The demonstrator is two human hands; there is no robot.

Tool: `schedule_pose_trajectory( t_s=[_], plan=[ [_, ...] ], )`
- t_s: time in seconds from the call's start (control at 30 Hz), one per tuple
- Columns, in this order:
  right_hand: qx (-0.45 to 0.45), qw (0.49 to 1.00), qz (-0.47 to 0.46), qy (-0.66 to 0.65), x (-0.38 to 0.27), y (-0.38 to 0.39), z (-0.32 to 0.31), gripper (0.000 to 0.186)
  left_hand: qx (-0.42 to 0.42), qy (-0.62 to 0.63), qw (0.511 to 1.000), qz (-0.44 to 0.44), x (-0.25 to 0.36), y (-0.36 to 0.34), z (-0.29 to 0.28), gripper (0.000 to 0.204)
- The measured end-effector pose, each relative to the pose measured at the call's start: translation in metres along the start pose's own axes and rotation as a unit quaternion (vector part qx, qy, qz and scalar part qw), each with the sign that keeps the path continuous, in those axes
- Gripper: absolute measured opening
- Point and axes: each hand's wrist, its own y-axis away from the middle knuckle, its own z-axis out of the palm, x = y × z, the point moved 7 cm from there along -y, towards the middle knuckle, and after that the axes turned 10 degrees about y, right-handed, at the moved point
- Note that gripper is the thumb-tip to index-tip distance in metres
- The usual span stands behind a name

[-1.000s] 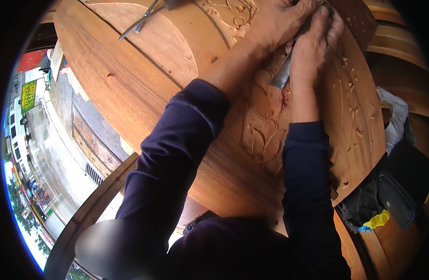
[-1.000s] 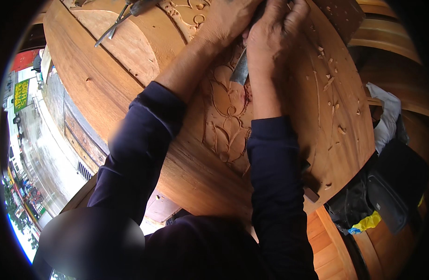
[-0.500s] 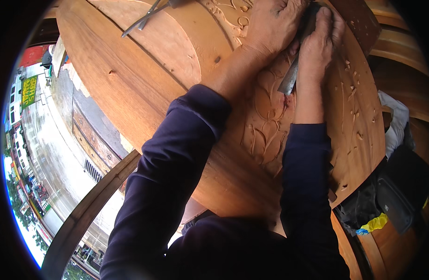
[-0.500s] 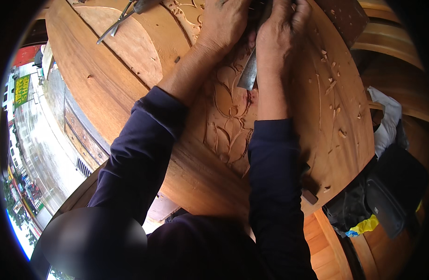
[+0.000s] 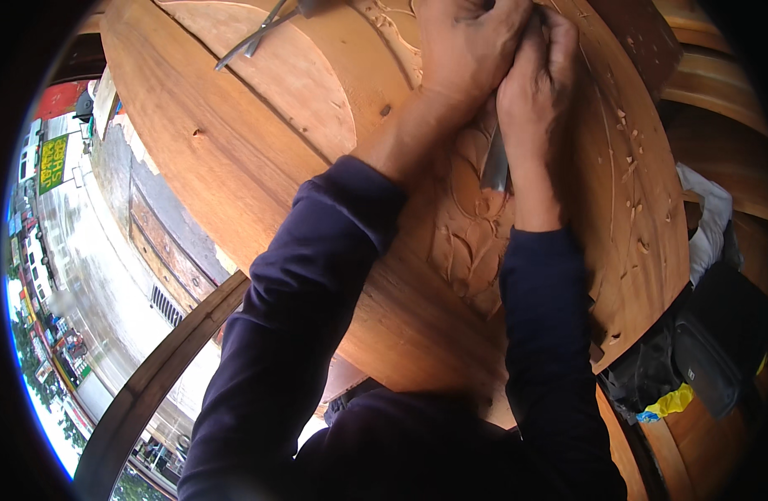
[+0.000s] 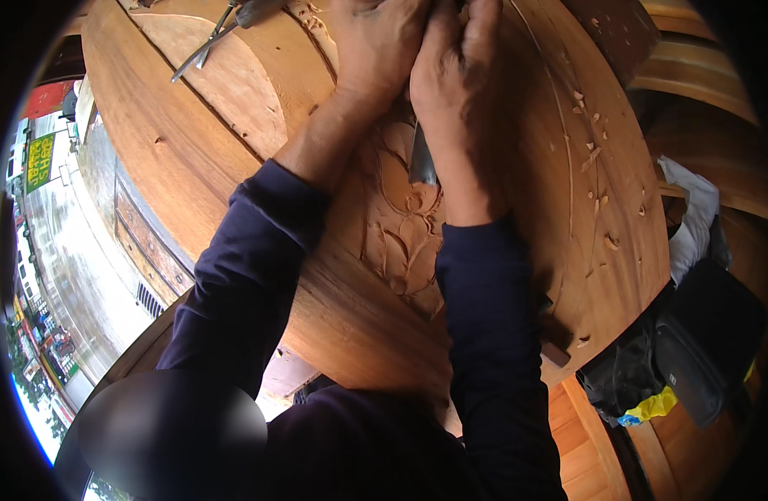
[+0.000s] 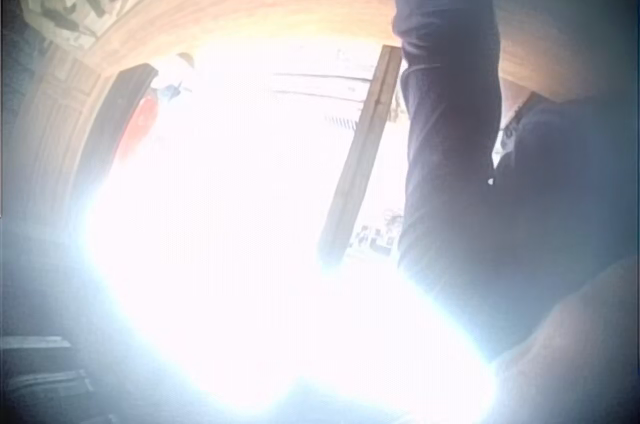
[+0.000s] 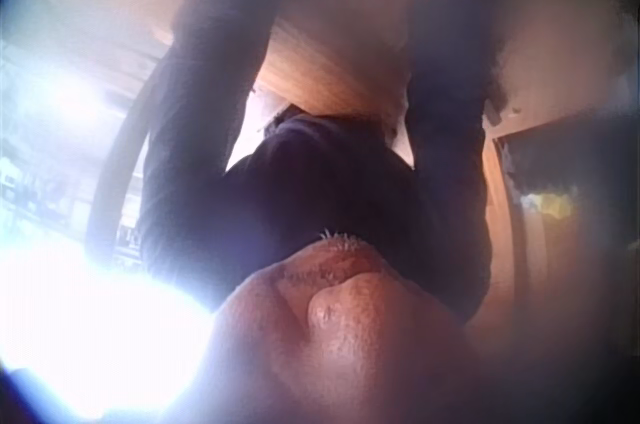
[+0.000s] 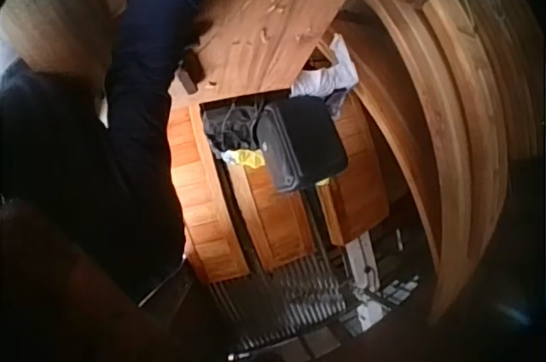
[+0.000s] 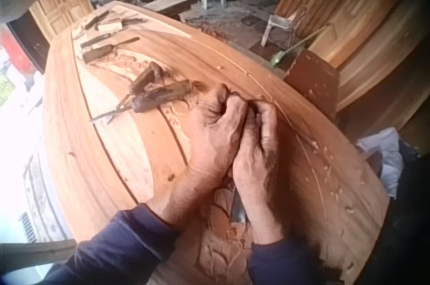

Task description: The person carves decorative patterns into a large wooden door using a chisel and hammer.

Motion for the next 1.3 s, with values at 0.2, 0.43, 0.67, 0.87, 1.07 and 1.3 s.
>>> schedule_pose_trajectory(
  t_s=[0.2,0.43,0.67,0.87,1.07,1.3],
  plan=[
    [0.072,0.997,0.016,-0.032,0.015,-0.018,-0.014,0.037,-0.019,-0.197,0.978,0.065,0.022,0.001,0.011,0.031],
    [0.058,0.997,-0.03,-0.037,0.001,-0.011,-0.002,0.034,-0.008,-0.064,0.998,0.017,0.011,-0.002,0.007,0.023],
    [-0.05,0.981,0.131,-0.133,0.026,0.006,0.006,0.031,0.003,-0.102,0.994,-0.036,0.006,0.002,-0.014,0.026],
    [0.035,0.952,0.158,-0.259,0.051,-0.032,-0.036,0.032,0.011,-0.044,0.999,-0.024,0.02,-0.004,0.001,0.039],
    [0.129,0.984,0.015,-0.118,0.03,-0.03,-0.03,0.031,-0.08,-0.073,0.992,-0.067,0.023,-0.003,0.019,0.048],
    [0.112,0.988,-0.073,-0.074,0.01,-0.023,-0.008,0.027,-0.135,-0.049,0.989,0.019,0.001,-0.009,0.023,0.035]
  ],
)
